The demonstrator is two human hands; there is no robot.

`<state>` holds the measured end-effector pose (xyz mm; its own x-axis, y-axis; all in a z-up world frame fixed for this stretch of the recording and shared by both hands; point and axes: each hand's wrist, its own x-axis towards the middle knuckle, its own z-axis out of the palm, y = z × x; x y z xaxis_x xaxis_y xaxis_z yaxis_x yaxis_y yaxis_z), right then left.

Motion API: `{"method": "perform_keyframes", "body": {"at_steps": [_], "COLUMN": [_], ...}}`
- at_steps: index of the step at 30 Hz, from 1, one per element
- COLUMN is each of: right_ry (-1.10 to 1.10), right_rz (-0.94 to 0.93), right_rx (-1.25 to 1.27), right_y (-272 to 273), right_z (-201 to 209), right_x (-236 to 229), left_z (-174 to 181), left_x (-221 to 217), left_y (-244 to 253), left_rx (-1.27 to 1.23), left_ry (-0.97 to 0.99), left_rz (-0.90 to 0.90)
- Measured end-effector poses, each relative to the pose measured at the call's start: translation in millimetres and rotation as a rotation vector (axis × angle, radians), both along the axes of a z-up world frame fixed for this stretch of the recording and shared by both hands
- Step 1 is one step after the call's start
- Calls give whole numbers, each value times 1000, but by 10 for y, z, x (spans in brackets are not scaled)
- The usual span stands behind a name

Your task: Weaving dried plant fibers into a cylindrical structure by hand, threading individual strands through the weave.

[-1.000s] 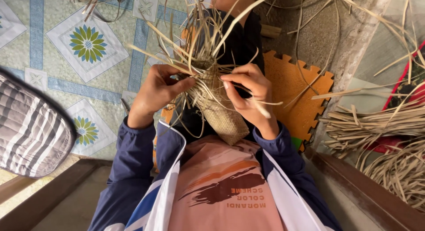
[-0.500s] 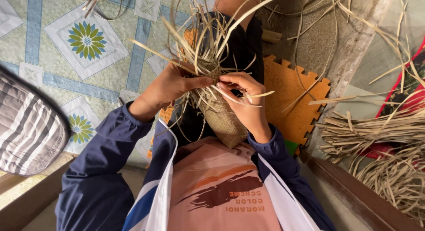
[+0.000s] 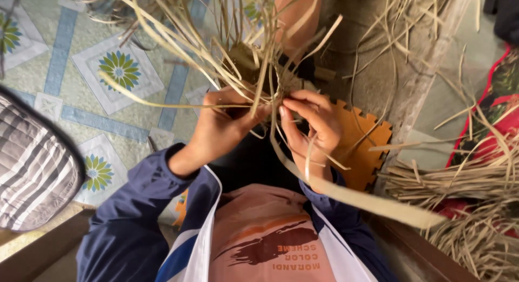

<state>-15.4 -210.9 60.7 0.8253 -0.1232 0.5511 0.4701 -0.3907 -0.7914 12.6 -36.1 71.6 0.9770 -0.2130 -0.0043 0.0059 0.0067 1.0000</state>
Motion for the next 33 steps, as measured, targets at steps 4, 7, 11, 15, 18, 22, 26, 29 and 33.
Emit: {"method": "perform_keyframes", "body": {"at_steps": [4, 7, 11, 15, 18, 22, 26, 29, 33], "right_ry": [-27, 1, 36, 39, 15, 16, 11, 17, 97], "right_rz": [26, 27, 26, 43, 34, 31, -18, -28, 29], "right_rx": [91, 99, 95, 13, -76, -166, -205, -178, -138], "right_y": [38, 13, -21, -90, -119, -138, -204, -225, -233], "right_z": [-94, -151, -132, -133, -93, -76, -265, -395, -464], "right_x": [117, 118, 142, 190, 249, 302, 423, 478, 542], "left_z": [-154, -96, -131, -179, -154, -169, -140, -351, -545], "left_x": [28, 76, 75, 113, 138, 142, 175, 209, 289], "left_y": [-180, -222, -285, -242, -243, -286, -231, -183, -144], "left_rx": [-80, -74, -79, -24, 8, 166, 155, 203, 151], "left_ry": [-74, -96, -144, -164, -144, -84, -157, -176, -107], "left_rz": [113, 114, 149, 91, 51, 41, -21, -23, 1]}}
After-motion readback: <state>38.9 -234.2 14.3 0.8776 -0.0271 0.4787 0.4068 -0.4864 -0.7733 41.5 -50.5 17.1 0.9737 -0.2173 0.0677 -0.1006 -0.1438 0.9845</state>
